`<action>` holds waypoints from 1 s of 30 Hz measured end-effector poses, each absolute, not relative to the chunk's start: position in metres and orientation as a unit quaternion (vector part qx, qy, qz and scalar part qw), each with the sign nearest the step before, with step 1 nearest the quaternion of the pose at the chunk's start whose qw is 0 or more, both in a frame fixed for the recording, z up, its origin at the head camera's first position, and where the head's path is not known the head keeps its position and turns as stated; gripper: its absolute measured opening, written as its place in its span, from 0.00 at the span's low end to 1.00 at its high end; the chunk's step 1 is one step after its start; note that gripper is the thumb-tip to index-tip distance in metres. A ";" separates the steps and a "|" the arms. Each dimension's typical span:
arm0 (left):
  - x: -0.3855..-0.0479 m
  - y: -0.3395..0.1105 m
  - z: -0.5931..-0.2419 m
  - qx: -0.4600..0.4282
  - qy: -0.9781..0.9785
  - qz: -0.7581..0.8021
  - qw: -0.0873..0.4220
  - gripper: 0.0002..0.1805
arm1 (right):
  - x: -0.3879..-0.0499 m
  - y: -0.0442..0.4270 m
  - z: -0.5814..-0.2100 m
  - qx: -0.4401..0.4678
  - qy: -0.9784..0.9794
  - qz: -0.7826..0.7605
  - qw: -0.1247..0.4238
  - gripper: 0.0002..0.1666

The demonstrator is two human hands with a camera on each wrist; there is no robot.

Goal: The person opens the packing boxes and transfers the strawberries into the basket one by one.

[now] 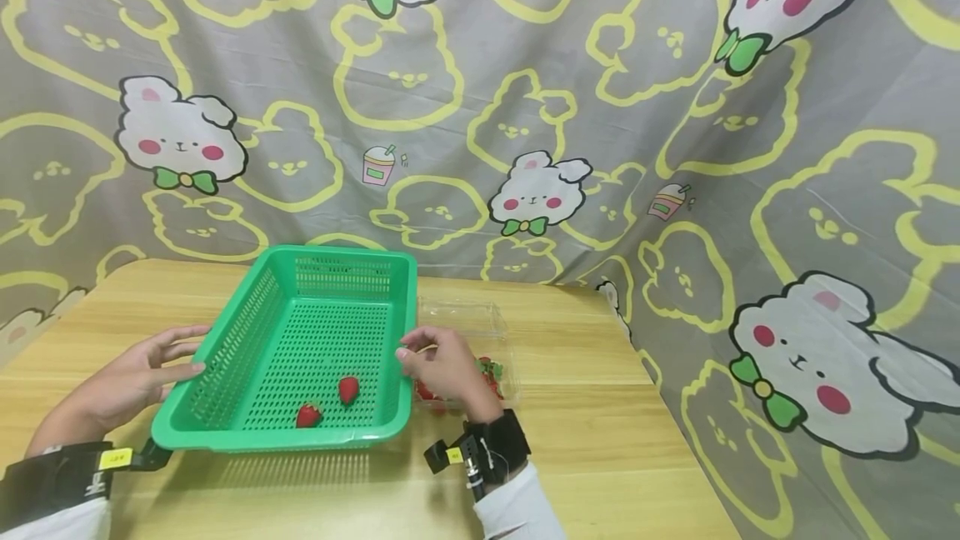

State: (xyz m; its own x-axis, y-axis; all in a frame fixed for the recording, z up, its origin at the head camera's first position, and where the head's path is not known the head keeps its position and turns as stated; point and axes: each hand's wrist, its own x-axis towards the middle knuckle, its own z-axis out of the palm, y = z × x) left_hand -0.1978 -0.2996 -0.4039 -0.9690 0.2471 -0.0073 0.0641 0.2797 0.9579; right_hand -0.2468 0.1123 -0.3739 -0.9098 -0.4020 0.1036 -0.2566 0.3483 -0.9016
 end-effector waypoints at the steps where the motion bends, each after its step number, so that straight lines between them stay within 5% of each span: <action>1: -0.198 -0.299 -0.404 0.094 0.798 0.590 0.077 0.37 | -0.247 0.113 -0.374 -0.196 0.819 -0.536 0.067 0.13; 16: -0.198 -0.300 -0.405 0.098 0.790 0.601 0.079 0.37 | -0.261 0.129 -0.378 -0.185 0.871 -0.455 -0.002 0.13; 30: -0.200 -0.300 -0.407 0.106 0.786 0.605 0.071 0.35 | -0.278 0.140 -0.406 -0.176 0.894 -0.413 0.005 0.08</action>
